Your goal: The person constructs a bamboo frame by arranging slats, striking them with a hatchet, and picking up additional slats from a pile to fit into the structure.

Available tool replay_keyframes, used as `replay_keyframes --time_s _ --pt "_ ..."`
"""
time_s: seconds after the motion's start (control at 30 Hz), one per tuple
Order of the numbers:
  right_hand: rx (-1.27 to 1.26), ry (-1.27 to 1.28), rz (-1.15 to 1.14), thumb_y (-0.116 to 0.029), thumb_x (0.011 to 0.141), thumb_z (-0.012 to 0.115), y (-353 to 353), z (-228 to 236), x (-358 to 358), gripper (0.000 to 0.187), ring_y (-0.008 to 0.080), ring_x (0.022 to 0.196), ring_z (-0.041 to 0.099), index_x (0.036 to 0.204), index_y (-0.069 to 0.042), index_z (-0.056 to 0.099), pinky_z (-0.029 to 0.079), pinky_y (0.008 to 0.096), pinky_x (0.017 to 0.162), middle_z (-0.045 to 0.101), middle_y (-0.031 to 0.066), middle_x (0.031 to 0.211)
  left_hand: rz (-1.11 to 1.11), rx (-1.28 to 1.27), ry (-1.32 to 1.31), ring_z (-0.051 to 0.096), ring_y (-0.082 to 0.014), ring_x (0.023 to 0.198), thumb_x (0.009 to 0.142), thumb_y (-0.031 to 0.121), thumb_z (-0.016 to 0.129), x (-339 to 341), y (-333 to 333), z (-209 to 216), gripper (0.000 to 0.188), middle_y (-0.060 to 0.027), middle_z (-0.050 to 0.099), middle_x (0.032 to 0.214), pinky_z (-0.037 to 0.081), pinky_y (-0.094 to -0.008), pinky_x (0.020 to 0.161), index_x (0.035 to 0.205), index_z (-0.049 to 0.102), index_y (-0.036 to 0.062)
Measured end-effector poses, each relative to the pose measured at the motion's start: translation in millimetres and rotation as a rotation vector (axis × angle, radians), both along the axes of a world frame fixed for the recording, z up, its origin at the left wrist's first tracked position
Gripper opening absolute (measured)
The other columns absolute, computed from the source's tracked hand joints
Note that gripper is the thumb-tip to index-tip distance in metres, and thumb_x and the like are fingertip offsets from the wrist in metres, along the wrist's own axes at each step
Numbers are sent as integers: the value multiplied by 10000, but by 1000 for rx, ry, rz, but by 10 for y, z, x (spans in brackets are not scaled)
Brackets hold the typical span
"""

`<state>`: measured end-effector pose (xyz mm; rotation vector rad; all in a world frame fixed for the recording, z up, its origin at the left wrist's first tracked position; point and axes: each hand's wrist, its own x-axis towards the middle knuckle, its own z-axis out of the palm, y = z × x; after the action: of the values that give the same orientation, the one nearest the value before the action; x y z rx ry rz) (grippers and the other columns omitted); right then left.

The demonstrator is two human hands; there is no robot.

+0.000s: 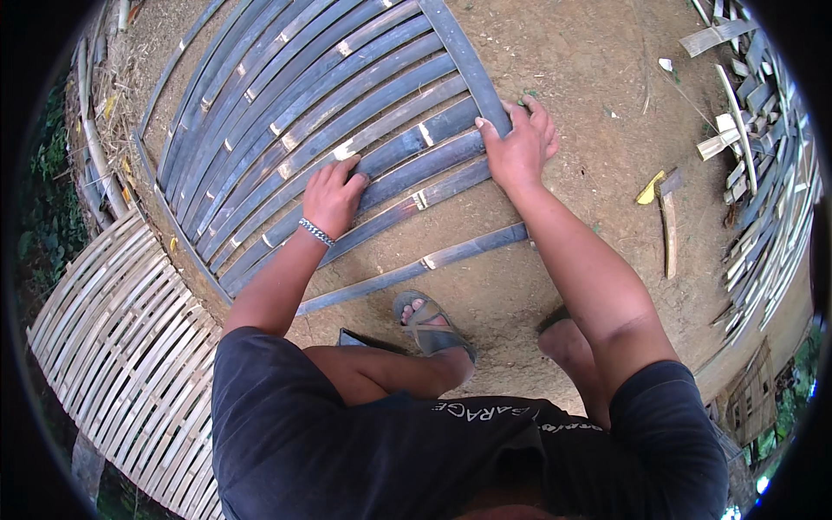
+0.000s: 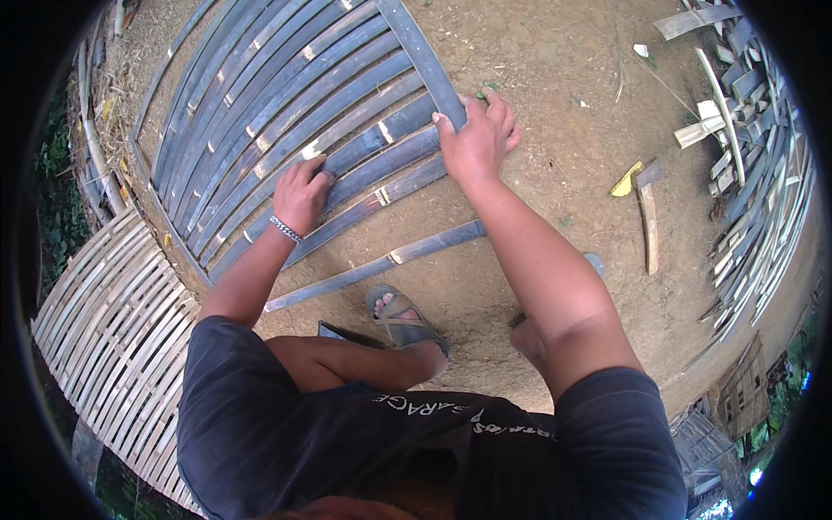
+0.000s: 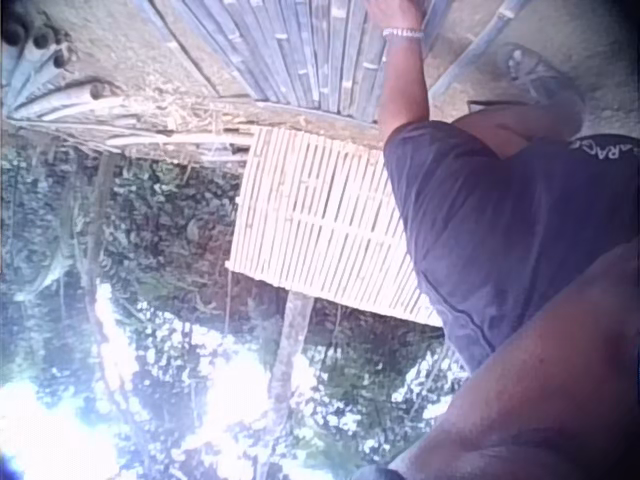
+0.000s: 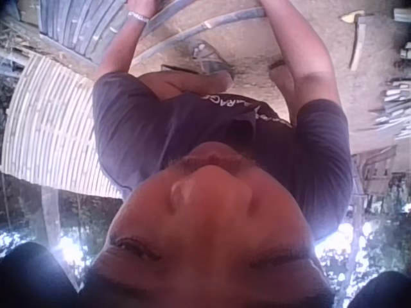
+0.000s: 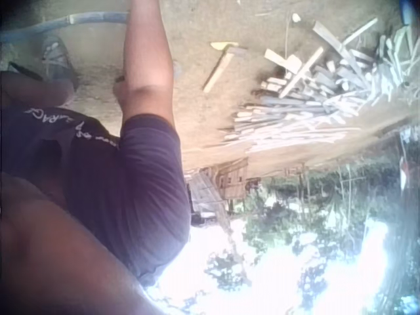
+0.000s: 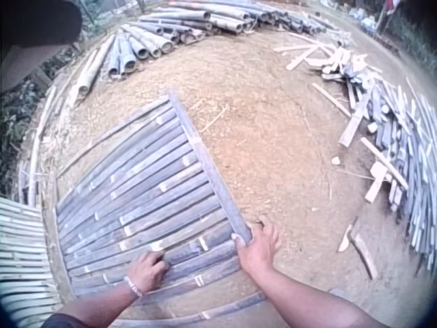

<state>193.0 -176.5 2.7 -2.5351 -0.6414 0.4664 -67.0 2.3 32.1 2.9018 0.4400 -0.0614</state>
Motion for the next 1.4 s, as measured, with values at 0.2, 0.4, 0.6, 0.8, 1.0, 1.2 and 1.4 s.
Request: replay_keyframes --time_s 0.2,0.4,0.6,0.8,1.0,1.2,1.4 --pt "-30 8 -16 -391 846 770 21 27 -9 494 330 1437 304 1248 -120 674 127 561 1184 427 136 1491 -59 18 70 606 -307 1100 859 118 589 84 -6 -20 123 -126 631 1259 485 -432 915 978 618 108" --pt "-11 0 -30 -401 847 770 7 8 -22 505 332 1430 320 1252 -115 674 142 556 1181 443 135 1479 -88 2 70 583 -336 1137 856 104 577 113 -27 -43 137 -162 597 1293 479 -450 945 988 576 68" --pt "20 41 -42 -363 844 780 1 6 -16 476 328 1442 296 1249 -135 674 91 592 1196 431 127 1473 -72 -13 52 583 -345 1144 844 91 587 144 -39 -51 127 -161 599 1287 479 -457 951 967 574 64" --pt "-1 62 -38 -356 866 768 9 26 -11 456 322 1446 290 1257 -142 673 79 590 1204 419 122 1484 -66 -20 35 590 -343 1135 836 95 606 144 -44 -37 118 -156 604 1285 482 -457 949 947 580 67" --pt "8 77 -33 -357 872 764 6 54 4 461 315 1452 280 1262 -130 669 65 577 1208 423 122 1476 -50 -27 12 596 -332 1127 840 98 624 131 -42 -70 96 -137 618 1280 484 -451 942 929 593 81" --pt "-35 86 -7 -382 875 759 -1 90 33 484 303 1448 280 1278 -133 658 83 545 1194 422 118 1470 -34 -29 -9 605 -324 1099 841 109 647 117 -38 -81 78 -119 637 1262 490 -447 922 906 608 91" --pt "-29 35 20 -410 862 766 -41 46 30 493 301 1434 297 1272 -159 660 120 547 1161 430 119 1462 21 -82 -49 611 -324 1083 827 89 679 136 -56 -44 100 -120 648 1237 500 -457 895 913 629 83"
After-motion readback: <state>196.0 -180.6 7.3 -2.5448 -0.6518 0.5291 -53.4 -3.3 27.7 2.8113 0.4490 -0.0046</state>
